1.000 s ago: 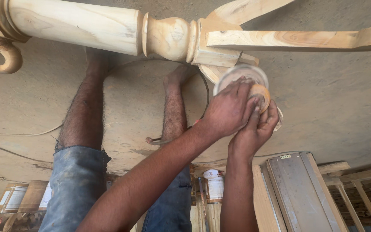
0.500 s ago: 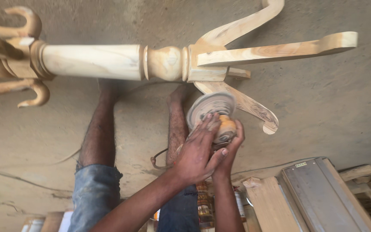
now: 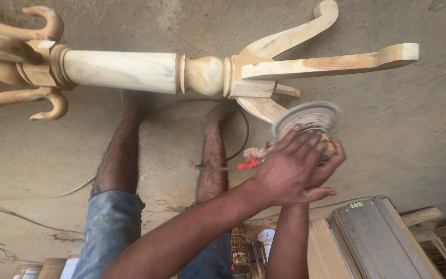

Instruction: The person uses a handheld orbital sander to smooth the surface of a carved wooden object, likely a table base. They move the sander along the central column and the curved legs, repositioning the object as needed to reach different areas.

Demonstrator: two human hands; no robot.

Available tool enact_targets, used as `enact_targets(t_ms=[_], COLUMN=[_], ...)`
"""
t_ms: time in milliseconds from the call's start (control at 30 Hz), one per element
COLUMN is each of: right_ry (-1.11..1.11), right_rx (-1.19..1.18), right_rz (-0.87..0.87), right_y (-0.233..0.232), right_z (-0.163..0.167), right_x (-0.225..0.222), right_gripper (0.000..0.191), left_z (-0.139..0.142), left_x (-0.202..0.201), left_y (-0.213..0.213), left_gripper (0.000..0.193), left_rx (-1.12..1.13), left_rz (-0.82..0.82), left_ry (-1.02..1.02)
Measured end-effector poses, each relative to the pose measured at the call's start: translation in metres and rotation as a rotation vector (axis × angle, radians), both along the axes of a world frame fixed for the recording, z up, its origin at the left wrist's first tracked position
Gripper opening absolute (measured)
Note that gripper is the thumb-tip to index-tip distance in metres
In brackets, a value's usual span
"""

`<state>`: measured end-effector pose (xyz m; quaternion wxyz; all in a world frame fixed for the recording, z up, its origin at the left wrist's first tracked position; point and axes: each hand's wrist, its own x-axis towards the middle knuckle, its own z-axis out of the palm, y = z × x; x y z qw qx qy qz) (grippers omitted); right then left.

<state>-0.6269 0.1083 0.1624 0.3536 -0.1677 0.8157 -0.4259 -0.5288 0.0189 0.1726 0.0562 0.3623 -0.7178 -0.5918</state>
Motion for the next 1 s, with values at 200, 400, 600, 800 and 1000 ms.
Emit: enact_targets(t_ms=[200,400,600,800,1000], right_ry=[0.011,0.007,-0.029,-0.084,-0.168], right_rx=[-0.048,-0.042,-0.028,0.019,0.119], right_rz=[-0.041,-0.064,-0.091,-0.113,-0.125], right_y=[0.0,0.017,0.025,0.037,0.03], right_z=[0.015,0.016,0.016,0.022,0.028], right_x=[-0.01,0.001,0.01,0.037,0.078], right_gripper=[0.077,0.076,0.075,0.074,0.073], left_z=[0.035,0.047,0.042,0.04,0.055], left_x=[-0.044,-0.074,-0.069,-0.043,0.036], left_y=[-0.017,-0.026,-0.024,-0.009,0.023], left_gripper=[0.083,0.074,0.062,0.063,0.066], left_rx=[-0.177,-0.177,-0.235,-0.286,-0.209], left_rz=[-0.076,-0.033,0.143,0.075,0.001], left_ry=[0.209,0.331,0.295,0.129,-0.046])
